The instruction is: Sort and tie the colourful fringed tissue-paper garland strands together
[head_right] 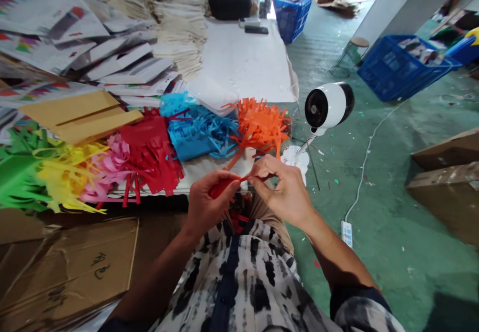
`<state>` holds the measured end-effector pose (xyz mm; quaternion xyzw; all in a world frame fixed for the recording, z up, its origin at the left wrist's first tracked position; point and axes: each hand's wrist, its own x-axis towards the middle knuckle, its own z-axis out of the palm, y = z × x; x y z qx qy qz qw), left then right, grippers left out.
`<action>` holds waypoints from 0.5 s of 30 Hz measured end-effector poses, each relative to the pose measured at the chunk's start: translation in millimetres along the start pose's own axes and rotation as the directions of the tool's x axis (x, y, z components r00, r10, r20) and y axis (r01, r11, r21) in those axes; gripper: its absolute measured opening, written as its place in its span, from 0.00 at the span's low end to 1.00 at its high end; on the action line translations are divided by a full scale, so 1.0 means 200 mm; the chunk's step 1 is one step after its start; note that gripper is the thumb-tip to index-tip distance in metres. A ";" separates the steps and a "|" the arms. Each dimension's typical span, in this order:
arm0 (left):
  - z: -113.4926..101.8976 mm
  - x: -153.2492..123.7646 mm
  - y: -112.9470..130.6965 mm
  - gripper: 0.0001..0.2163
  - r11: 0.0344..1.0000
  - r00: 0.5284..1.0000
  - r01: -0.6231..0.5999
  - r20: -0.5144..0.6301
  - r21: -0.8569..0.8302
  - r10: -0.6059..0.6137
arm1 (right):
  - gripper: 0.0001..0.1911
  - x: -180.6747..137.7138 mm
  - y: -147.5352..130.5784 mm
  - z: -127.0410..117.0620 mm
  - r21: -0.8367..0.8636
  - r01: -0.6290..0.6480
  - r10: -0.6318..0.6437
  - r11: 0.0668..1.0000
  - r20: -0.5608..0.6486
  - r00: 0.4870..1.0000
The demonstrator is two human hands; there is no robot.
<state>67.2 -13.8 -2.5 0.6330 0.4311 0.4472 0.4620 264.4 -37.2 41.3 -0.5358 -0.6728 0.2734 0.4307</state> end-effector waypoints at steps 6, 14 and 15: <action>0.02 0.03 -0.01 0.10 0.985 0.993 0.114 0.032 -0.126 -0.111 | 0.01 0.02 0.01 -0.01 0.087 -0.045 0.036 0.995 0.105 0.994; 0.05 0.03 0.00 0.09 0.985 0.994 0.113 0.008 -0.133 -0.113 | 0.05 0.01 0.03 -0.01 0.167 -0.067 0.067 0.984 0.007 0.998; 0.05 0.03 0.00 0.09 0.988 0.995 0.097 0.008 -0.119 -0.096 | 0.04 0.01 0.03 -0.01 0.168 -0.058 0.059 0.984 0.001 0.998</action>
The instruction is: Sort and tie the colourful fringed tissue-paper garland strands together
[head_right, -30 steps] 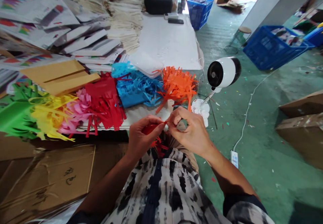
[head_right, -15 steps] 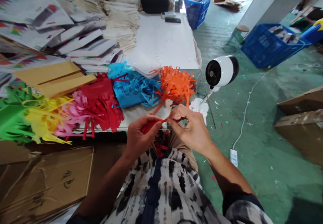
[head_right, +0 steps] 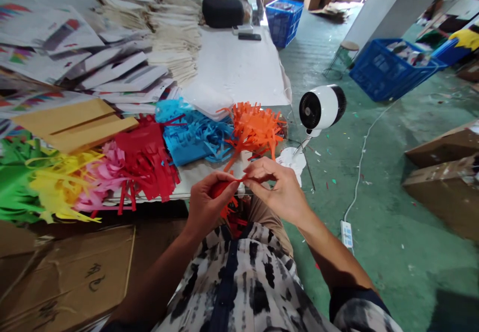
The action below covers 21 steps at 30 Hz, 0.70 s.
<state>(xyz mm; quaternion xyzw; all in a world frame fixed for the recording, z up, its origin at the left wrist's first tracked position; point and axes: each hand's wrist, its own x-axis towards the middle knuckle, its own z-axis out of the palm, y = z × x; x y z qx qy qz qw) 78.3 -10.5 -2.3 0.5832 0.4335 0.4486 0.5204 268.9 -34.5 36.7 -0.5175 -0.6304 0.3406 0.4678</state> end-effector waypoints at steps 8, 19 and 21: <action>0.03 0.00 0.01 0.10 0.997 0.999 0.039 0.029 -0.068 -0.037 | 0.04 -0.01 0.00 0.00 -0.060 0.027 -0.029 0.998 -0.030 0.999; 0.06 -0.01 -0.02 0.09 0.988 0.999 0.051 0.004 -0.143 -0.050 | 0.05 -0.01 0.02 0.01 0.027 0.001 -0.002 1.000 0.032 1.000; 0.06 -0.01 -0.02 0.09 0.989 0.999 0.047 -0.003 -0.142 -0.048 | 0.06 0.00 0.02 0.01 0.042 -0.003 0.001 0.999 0.041 0.999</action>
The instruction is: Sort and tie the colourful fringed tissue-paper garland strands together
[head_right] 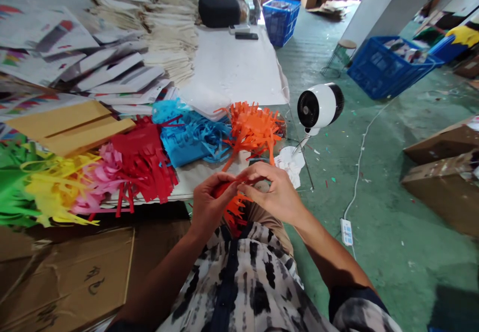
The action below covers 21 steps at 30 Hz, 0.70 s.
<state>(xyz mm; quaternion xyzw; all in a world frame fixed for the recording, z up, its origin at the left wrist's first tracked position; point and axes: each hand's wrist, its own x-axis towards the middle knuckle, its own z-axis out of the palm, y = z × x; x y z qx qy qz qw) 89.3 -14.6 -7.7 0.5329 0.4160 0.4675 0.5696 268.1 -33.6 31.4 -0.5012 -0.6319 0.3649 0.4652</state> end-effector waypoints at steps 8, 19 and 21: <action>-0.05 0.02 0.02 0.12 0.985 0.972 -0.096 0.227 0.142 0.062 | 0.11 -0.01 0.02 0.00 -0.102 0.019 -0.022 0.995 -0.025 0.999; -0.01 0.00 -0.01 0.15 0.961 0.930 -0.118 0.366 0.250 0.019 | 0.09 -0.08 0.04 -0.07 -0.008 -0.035 0.034 0.999 -0.116 0.993; 0.03 0.01 -0.02 0.15 0.970 0.929 -0.082 0.369 0.227 -0.008 | 0.12 -0.08 0.06 -0.07 0.059 -0.052 0.055 0.997 -0.054 0.997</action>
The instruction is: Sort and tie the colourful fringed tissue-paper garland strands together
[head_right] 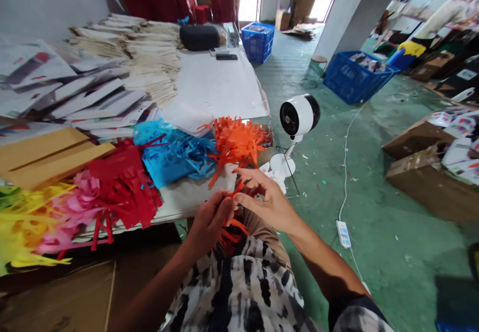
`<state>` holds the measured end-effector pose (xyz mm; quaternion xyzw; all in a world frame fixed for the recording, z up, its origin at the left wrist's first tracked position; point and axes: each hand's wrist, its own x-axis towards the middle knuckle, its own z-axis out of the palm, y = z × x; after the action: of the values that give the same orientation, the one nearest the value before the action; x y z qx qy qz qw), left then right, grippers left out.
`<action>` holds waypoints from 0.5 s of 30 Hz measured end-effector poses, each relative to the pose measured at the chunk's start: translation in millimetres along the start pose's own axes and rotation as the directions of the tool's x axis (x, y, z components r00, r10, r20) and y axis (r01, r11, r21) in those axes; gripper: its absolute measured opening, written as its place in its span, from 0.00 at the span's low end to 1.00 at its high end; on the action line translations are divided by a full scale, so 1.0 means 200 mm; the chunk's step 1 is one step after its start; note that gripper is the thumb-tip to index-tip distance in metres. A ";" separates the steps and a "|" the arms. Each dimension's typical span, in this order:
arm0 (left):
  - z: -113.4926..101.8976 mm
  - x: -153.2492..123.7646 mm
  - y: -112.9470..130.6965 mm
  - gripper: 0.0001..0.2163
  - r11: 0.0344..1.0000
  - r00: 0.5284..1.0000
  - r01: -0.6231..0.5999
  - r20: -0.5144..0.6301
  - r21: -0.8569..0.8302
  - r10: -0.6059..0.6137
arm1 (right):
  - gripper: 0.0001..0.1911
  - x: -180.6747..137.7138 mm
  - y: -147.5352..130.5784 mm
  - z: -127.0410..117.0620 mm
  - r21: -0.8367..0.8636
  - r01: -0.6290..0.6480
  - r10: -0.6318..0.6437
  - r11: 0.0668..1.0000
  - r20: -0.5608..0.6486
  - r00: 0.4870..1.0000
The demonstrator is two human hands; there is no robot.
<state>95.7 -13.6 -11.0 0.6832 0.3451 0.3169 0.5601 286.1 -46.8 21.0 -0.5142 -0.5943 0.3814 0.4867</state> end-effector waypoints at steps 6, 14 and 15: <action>0.06 0.16 -0.05 0.18 1.000 0.990 0.021 0.139 -0.011 -0.019 | 0.15 0.08 0.05 -0.15 0.070 -0.093 0.102 0.993 -0.131 0.986; -0.23 0.61 -0.06 0.06 0.838 0.954 -0.159 -0.138 0.522 0.266 | 0.12 0.54 0.02 -0.64 -0.375 0.363 -0.522 0.853 -0.638 0.566; -0.26 0.67 -0.04 0.04 0.794 0.940 -0.131 -0.181 0.593 0.289 | 0.12 0.57 0.02 -0.64 -0.461 0.384 -0.599 0.800 -0.581 0.550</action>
<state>126.9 126.3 -4.3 0.8058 0.4165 0.3466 0.2390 412.2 60.7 68.6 -0.4925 -0.5306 -0.0858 0.6845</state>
